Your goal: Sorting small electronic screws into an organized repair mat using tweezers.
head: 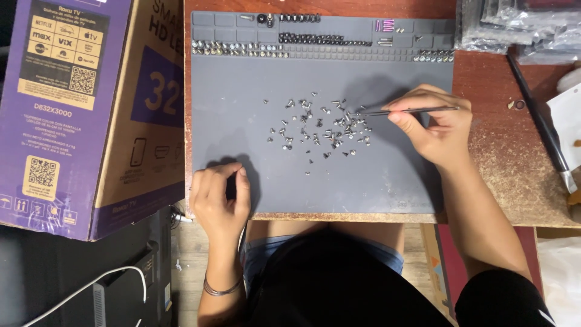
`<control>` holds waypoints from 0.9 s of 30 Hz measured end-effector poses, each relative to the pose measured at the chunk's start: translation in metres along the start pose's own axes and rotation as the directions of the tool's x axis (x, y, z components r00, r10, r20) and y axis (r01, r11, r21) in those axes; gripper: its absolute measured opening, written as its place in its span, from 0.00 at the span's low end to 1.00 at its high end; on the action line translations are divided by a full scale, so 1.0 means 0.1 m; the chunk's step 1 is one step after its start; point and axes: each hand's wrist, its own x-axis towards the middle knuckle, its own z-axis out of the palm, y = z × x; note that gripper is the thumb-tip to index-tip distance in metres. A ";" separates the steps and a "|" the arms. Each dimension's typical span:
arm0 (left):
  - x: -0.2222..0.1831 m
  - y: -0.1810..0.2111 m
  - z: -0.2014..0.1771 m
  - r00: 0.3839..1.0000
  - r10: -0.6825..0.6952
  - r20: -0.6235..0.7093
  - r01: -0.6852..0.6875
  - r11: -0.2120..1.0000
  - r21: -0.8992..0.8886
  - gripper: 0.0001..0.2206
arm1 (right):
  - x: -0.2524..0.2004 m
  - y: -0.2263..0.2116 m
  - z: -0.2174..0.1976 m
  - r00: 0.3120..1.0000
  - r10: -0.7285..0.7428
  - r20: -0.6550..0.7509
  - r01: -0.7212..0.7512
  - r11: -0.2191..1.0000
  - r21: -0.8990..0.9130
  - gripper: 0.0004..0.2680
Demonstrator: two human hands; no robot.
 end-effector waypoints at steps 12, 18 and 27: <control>0.00 0.00 -0.01 1.000 -0.005 -0.007 0.005 1.000 -0.010 0.01 | 0.02 -0.06 0.10 0.998 -0.054 0.014 0.055 0.997 -0.052 0.02; 0.00 -0.01 0.00 1.000 0.007 -0.008 -0.007 1.000 -0.006 0.01 | 0.03 -0.09 0.12 0.997 -0.062 0.052 0.065 0.997 -0.049 0.02; 0.00 -0.01 0.00 1.000 0.013 -0.010 -0.013 1.000 0.001 0.01 | 0.03 -0.09 0.04 0.995 -0.075 0.058 0.079 0.994 -0.073 0.02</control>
